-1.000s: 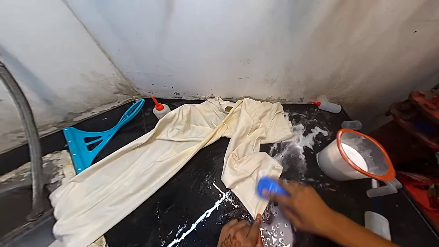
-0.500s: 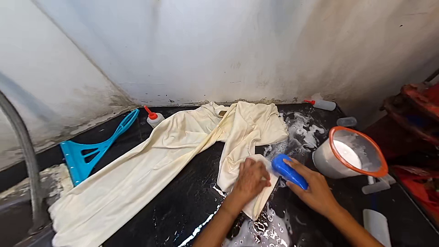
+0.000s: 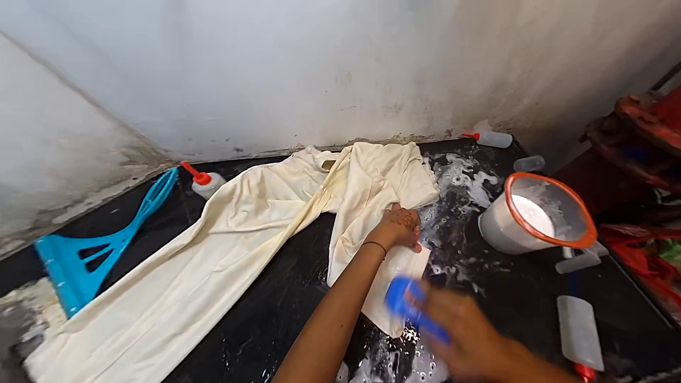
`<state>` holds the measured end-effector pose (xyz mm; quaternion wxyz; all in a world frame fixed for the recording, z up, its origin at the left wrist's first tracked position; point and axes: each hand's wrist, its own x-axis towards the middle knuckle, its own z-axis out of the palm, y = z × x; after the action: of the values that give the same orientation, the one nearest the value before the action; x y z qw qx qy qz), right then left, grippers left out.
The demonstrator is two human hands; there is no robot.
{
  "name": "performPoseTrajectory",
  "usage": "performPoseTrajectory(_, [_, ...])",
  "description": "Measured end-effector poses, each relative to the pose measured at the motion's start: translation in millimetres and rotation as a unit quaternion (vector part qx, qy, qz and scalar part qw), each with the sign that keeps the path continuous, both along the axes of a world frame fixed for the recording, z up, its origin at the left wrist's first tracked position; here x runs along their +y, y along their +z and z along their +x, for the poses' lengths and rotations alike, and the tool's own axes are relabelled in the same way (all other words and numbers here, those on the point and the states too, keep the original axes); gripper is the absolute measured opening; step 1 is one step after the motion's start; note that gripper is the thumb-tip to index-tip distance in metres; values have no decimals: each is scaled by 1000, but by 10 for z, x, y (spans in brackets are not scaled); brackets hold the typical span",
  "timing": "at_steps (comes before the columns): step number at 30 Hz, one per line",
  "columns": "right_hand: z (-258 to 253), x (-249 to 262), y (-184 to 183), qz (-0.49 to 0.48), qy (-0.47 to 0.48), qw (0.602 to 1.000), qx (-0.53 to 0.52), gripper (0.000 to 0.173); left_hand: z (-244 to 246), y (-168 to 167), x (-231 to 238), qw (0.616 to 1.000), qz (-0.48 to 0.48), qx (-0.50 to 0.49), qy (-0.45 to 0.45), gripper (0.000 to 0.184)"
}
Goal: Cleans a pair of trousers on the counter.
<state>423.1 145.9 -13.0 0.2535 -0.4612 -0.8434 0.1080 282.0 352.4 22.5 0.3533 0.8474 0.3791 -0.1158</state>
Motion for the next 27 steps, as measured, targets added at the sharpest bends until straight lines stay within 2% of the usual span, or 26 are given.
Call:
performPoseTrajectory(2, [-89, -118, 53, -32, 63, 997, -12, 47, -17, 28, -11, 1000, -2, 2, -13, 29])
performPoseTrajectory(5, [222, 268, -24, 27, -1, 999, -22, 45, -82, 214, -100, 1000, 7, -21, -9, 16])
performPoseTrajectory(7, [101, 97, -45, 19, -4, 1000, -15, 45, -82, 222, -110, 1000, 8, -24, 0, 15])
performPoseTrajectory(9, [-84, -148, 26, -13, 46, 999, -19, 47, -64, 200, -67, 1000, 8, -23, -7, 16])
performPoseTrajectory(10, [-61, -98, 63, -22, 46, 998, -25, 48, -70, 178, -43, 999, 9, -28, -15, 17])
performPoseTrajectory(12, [131, 197, 91, -15, -24, 999, -33, 47, -76, 124, -8, 999, 11, -34, -24, 14])
performPoseTrajectory(14, [68, 185, 38, -5, -68, 997, -41, 50, -76, 44, 34, 999, 16, -36, -29, 11])
performPoseTrajectory(16, [-176, -86, 93, -17, -28, 998, -60, 53, -54, 8, 89, 999, 12, -28, -35, 13])
performPoseTrajectory(18, [-118, -8, 173, -37, -3, 996, -81, 56, -71, -5, 110, 999, 8, -24, -40, 12])
performPoseTrajectory(20, [62, 287, 190, -57, -77, 991, -92, 54, -102, -60, 114, 998, 12, -46, -39, 11])
performPoseTrajectory(22, [-154, 166, 172, -79, -116, 987, -76, 55, -118, -100, 100, 998, 14, -58, -33, 10])
performPoseTrajectory(25, [-557, -269, 160, -61, -45, 997, -32, 56, -112, -61, 136, 998, -10, -48, -35, 8])
performPoseTrajectory(27, [-337, 2, 237, -93, -68, 991, -64, 58, -137, -57, 146, 998, -18, -59, -28, 6])
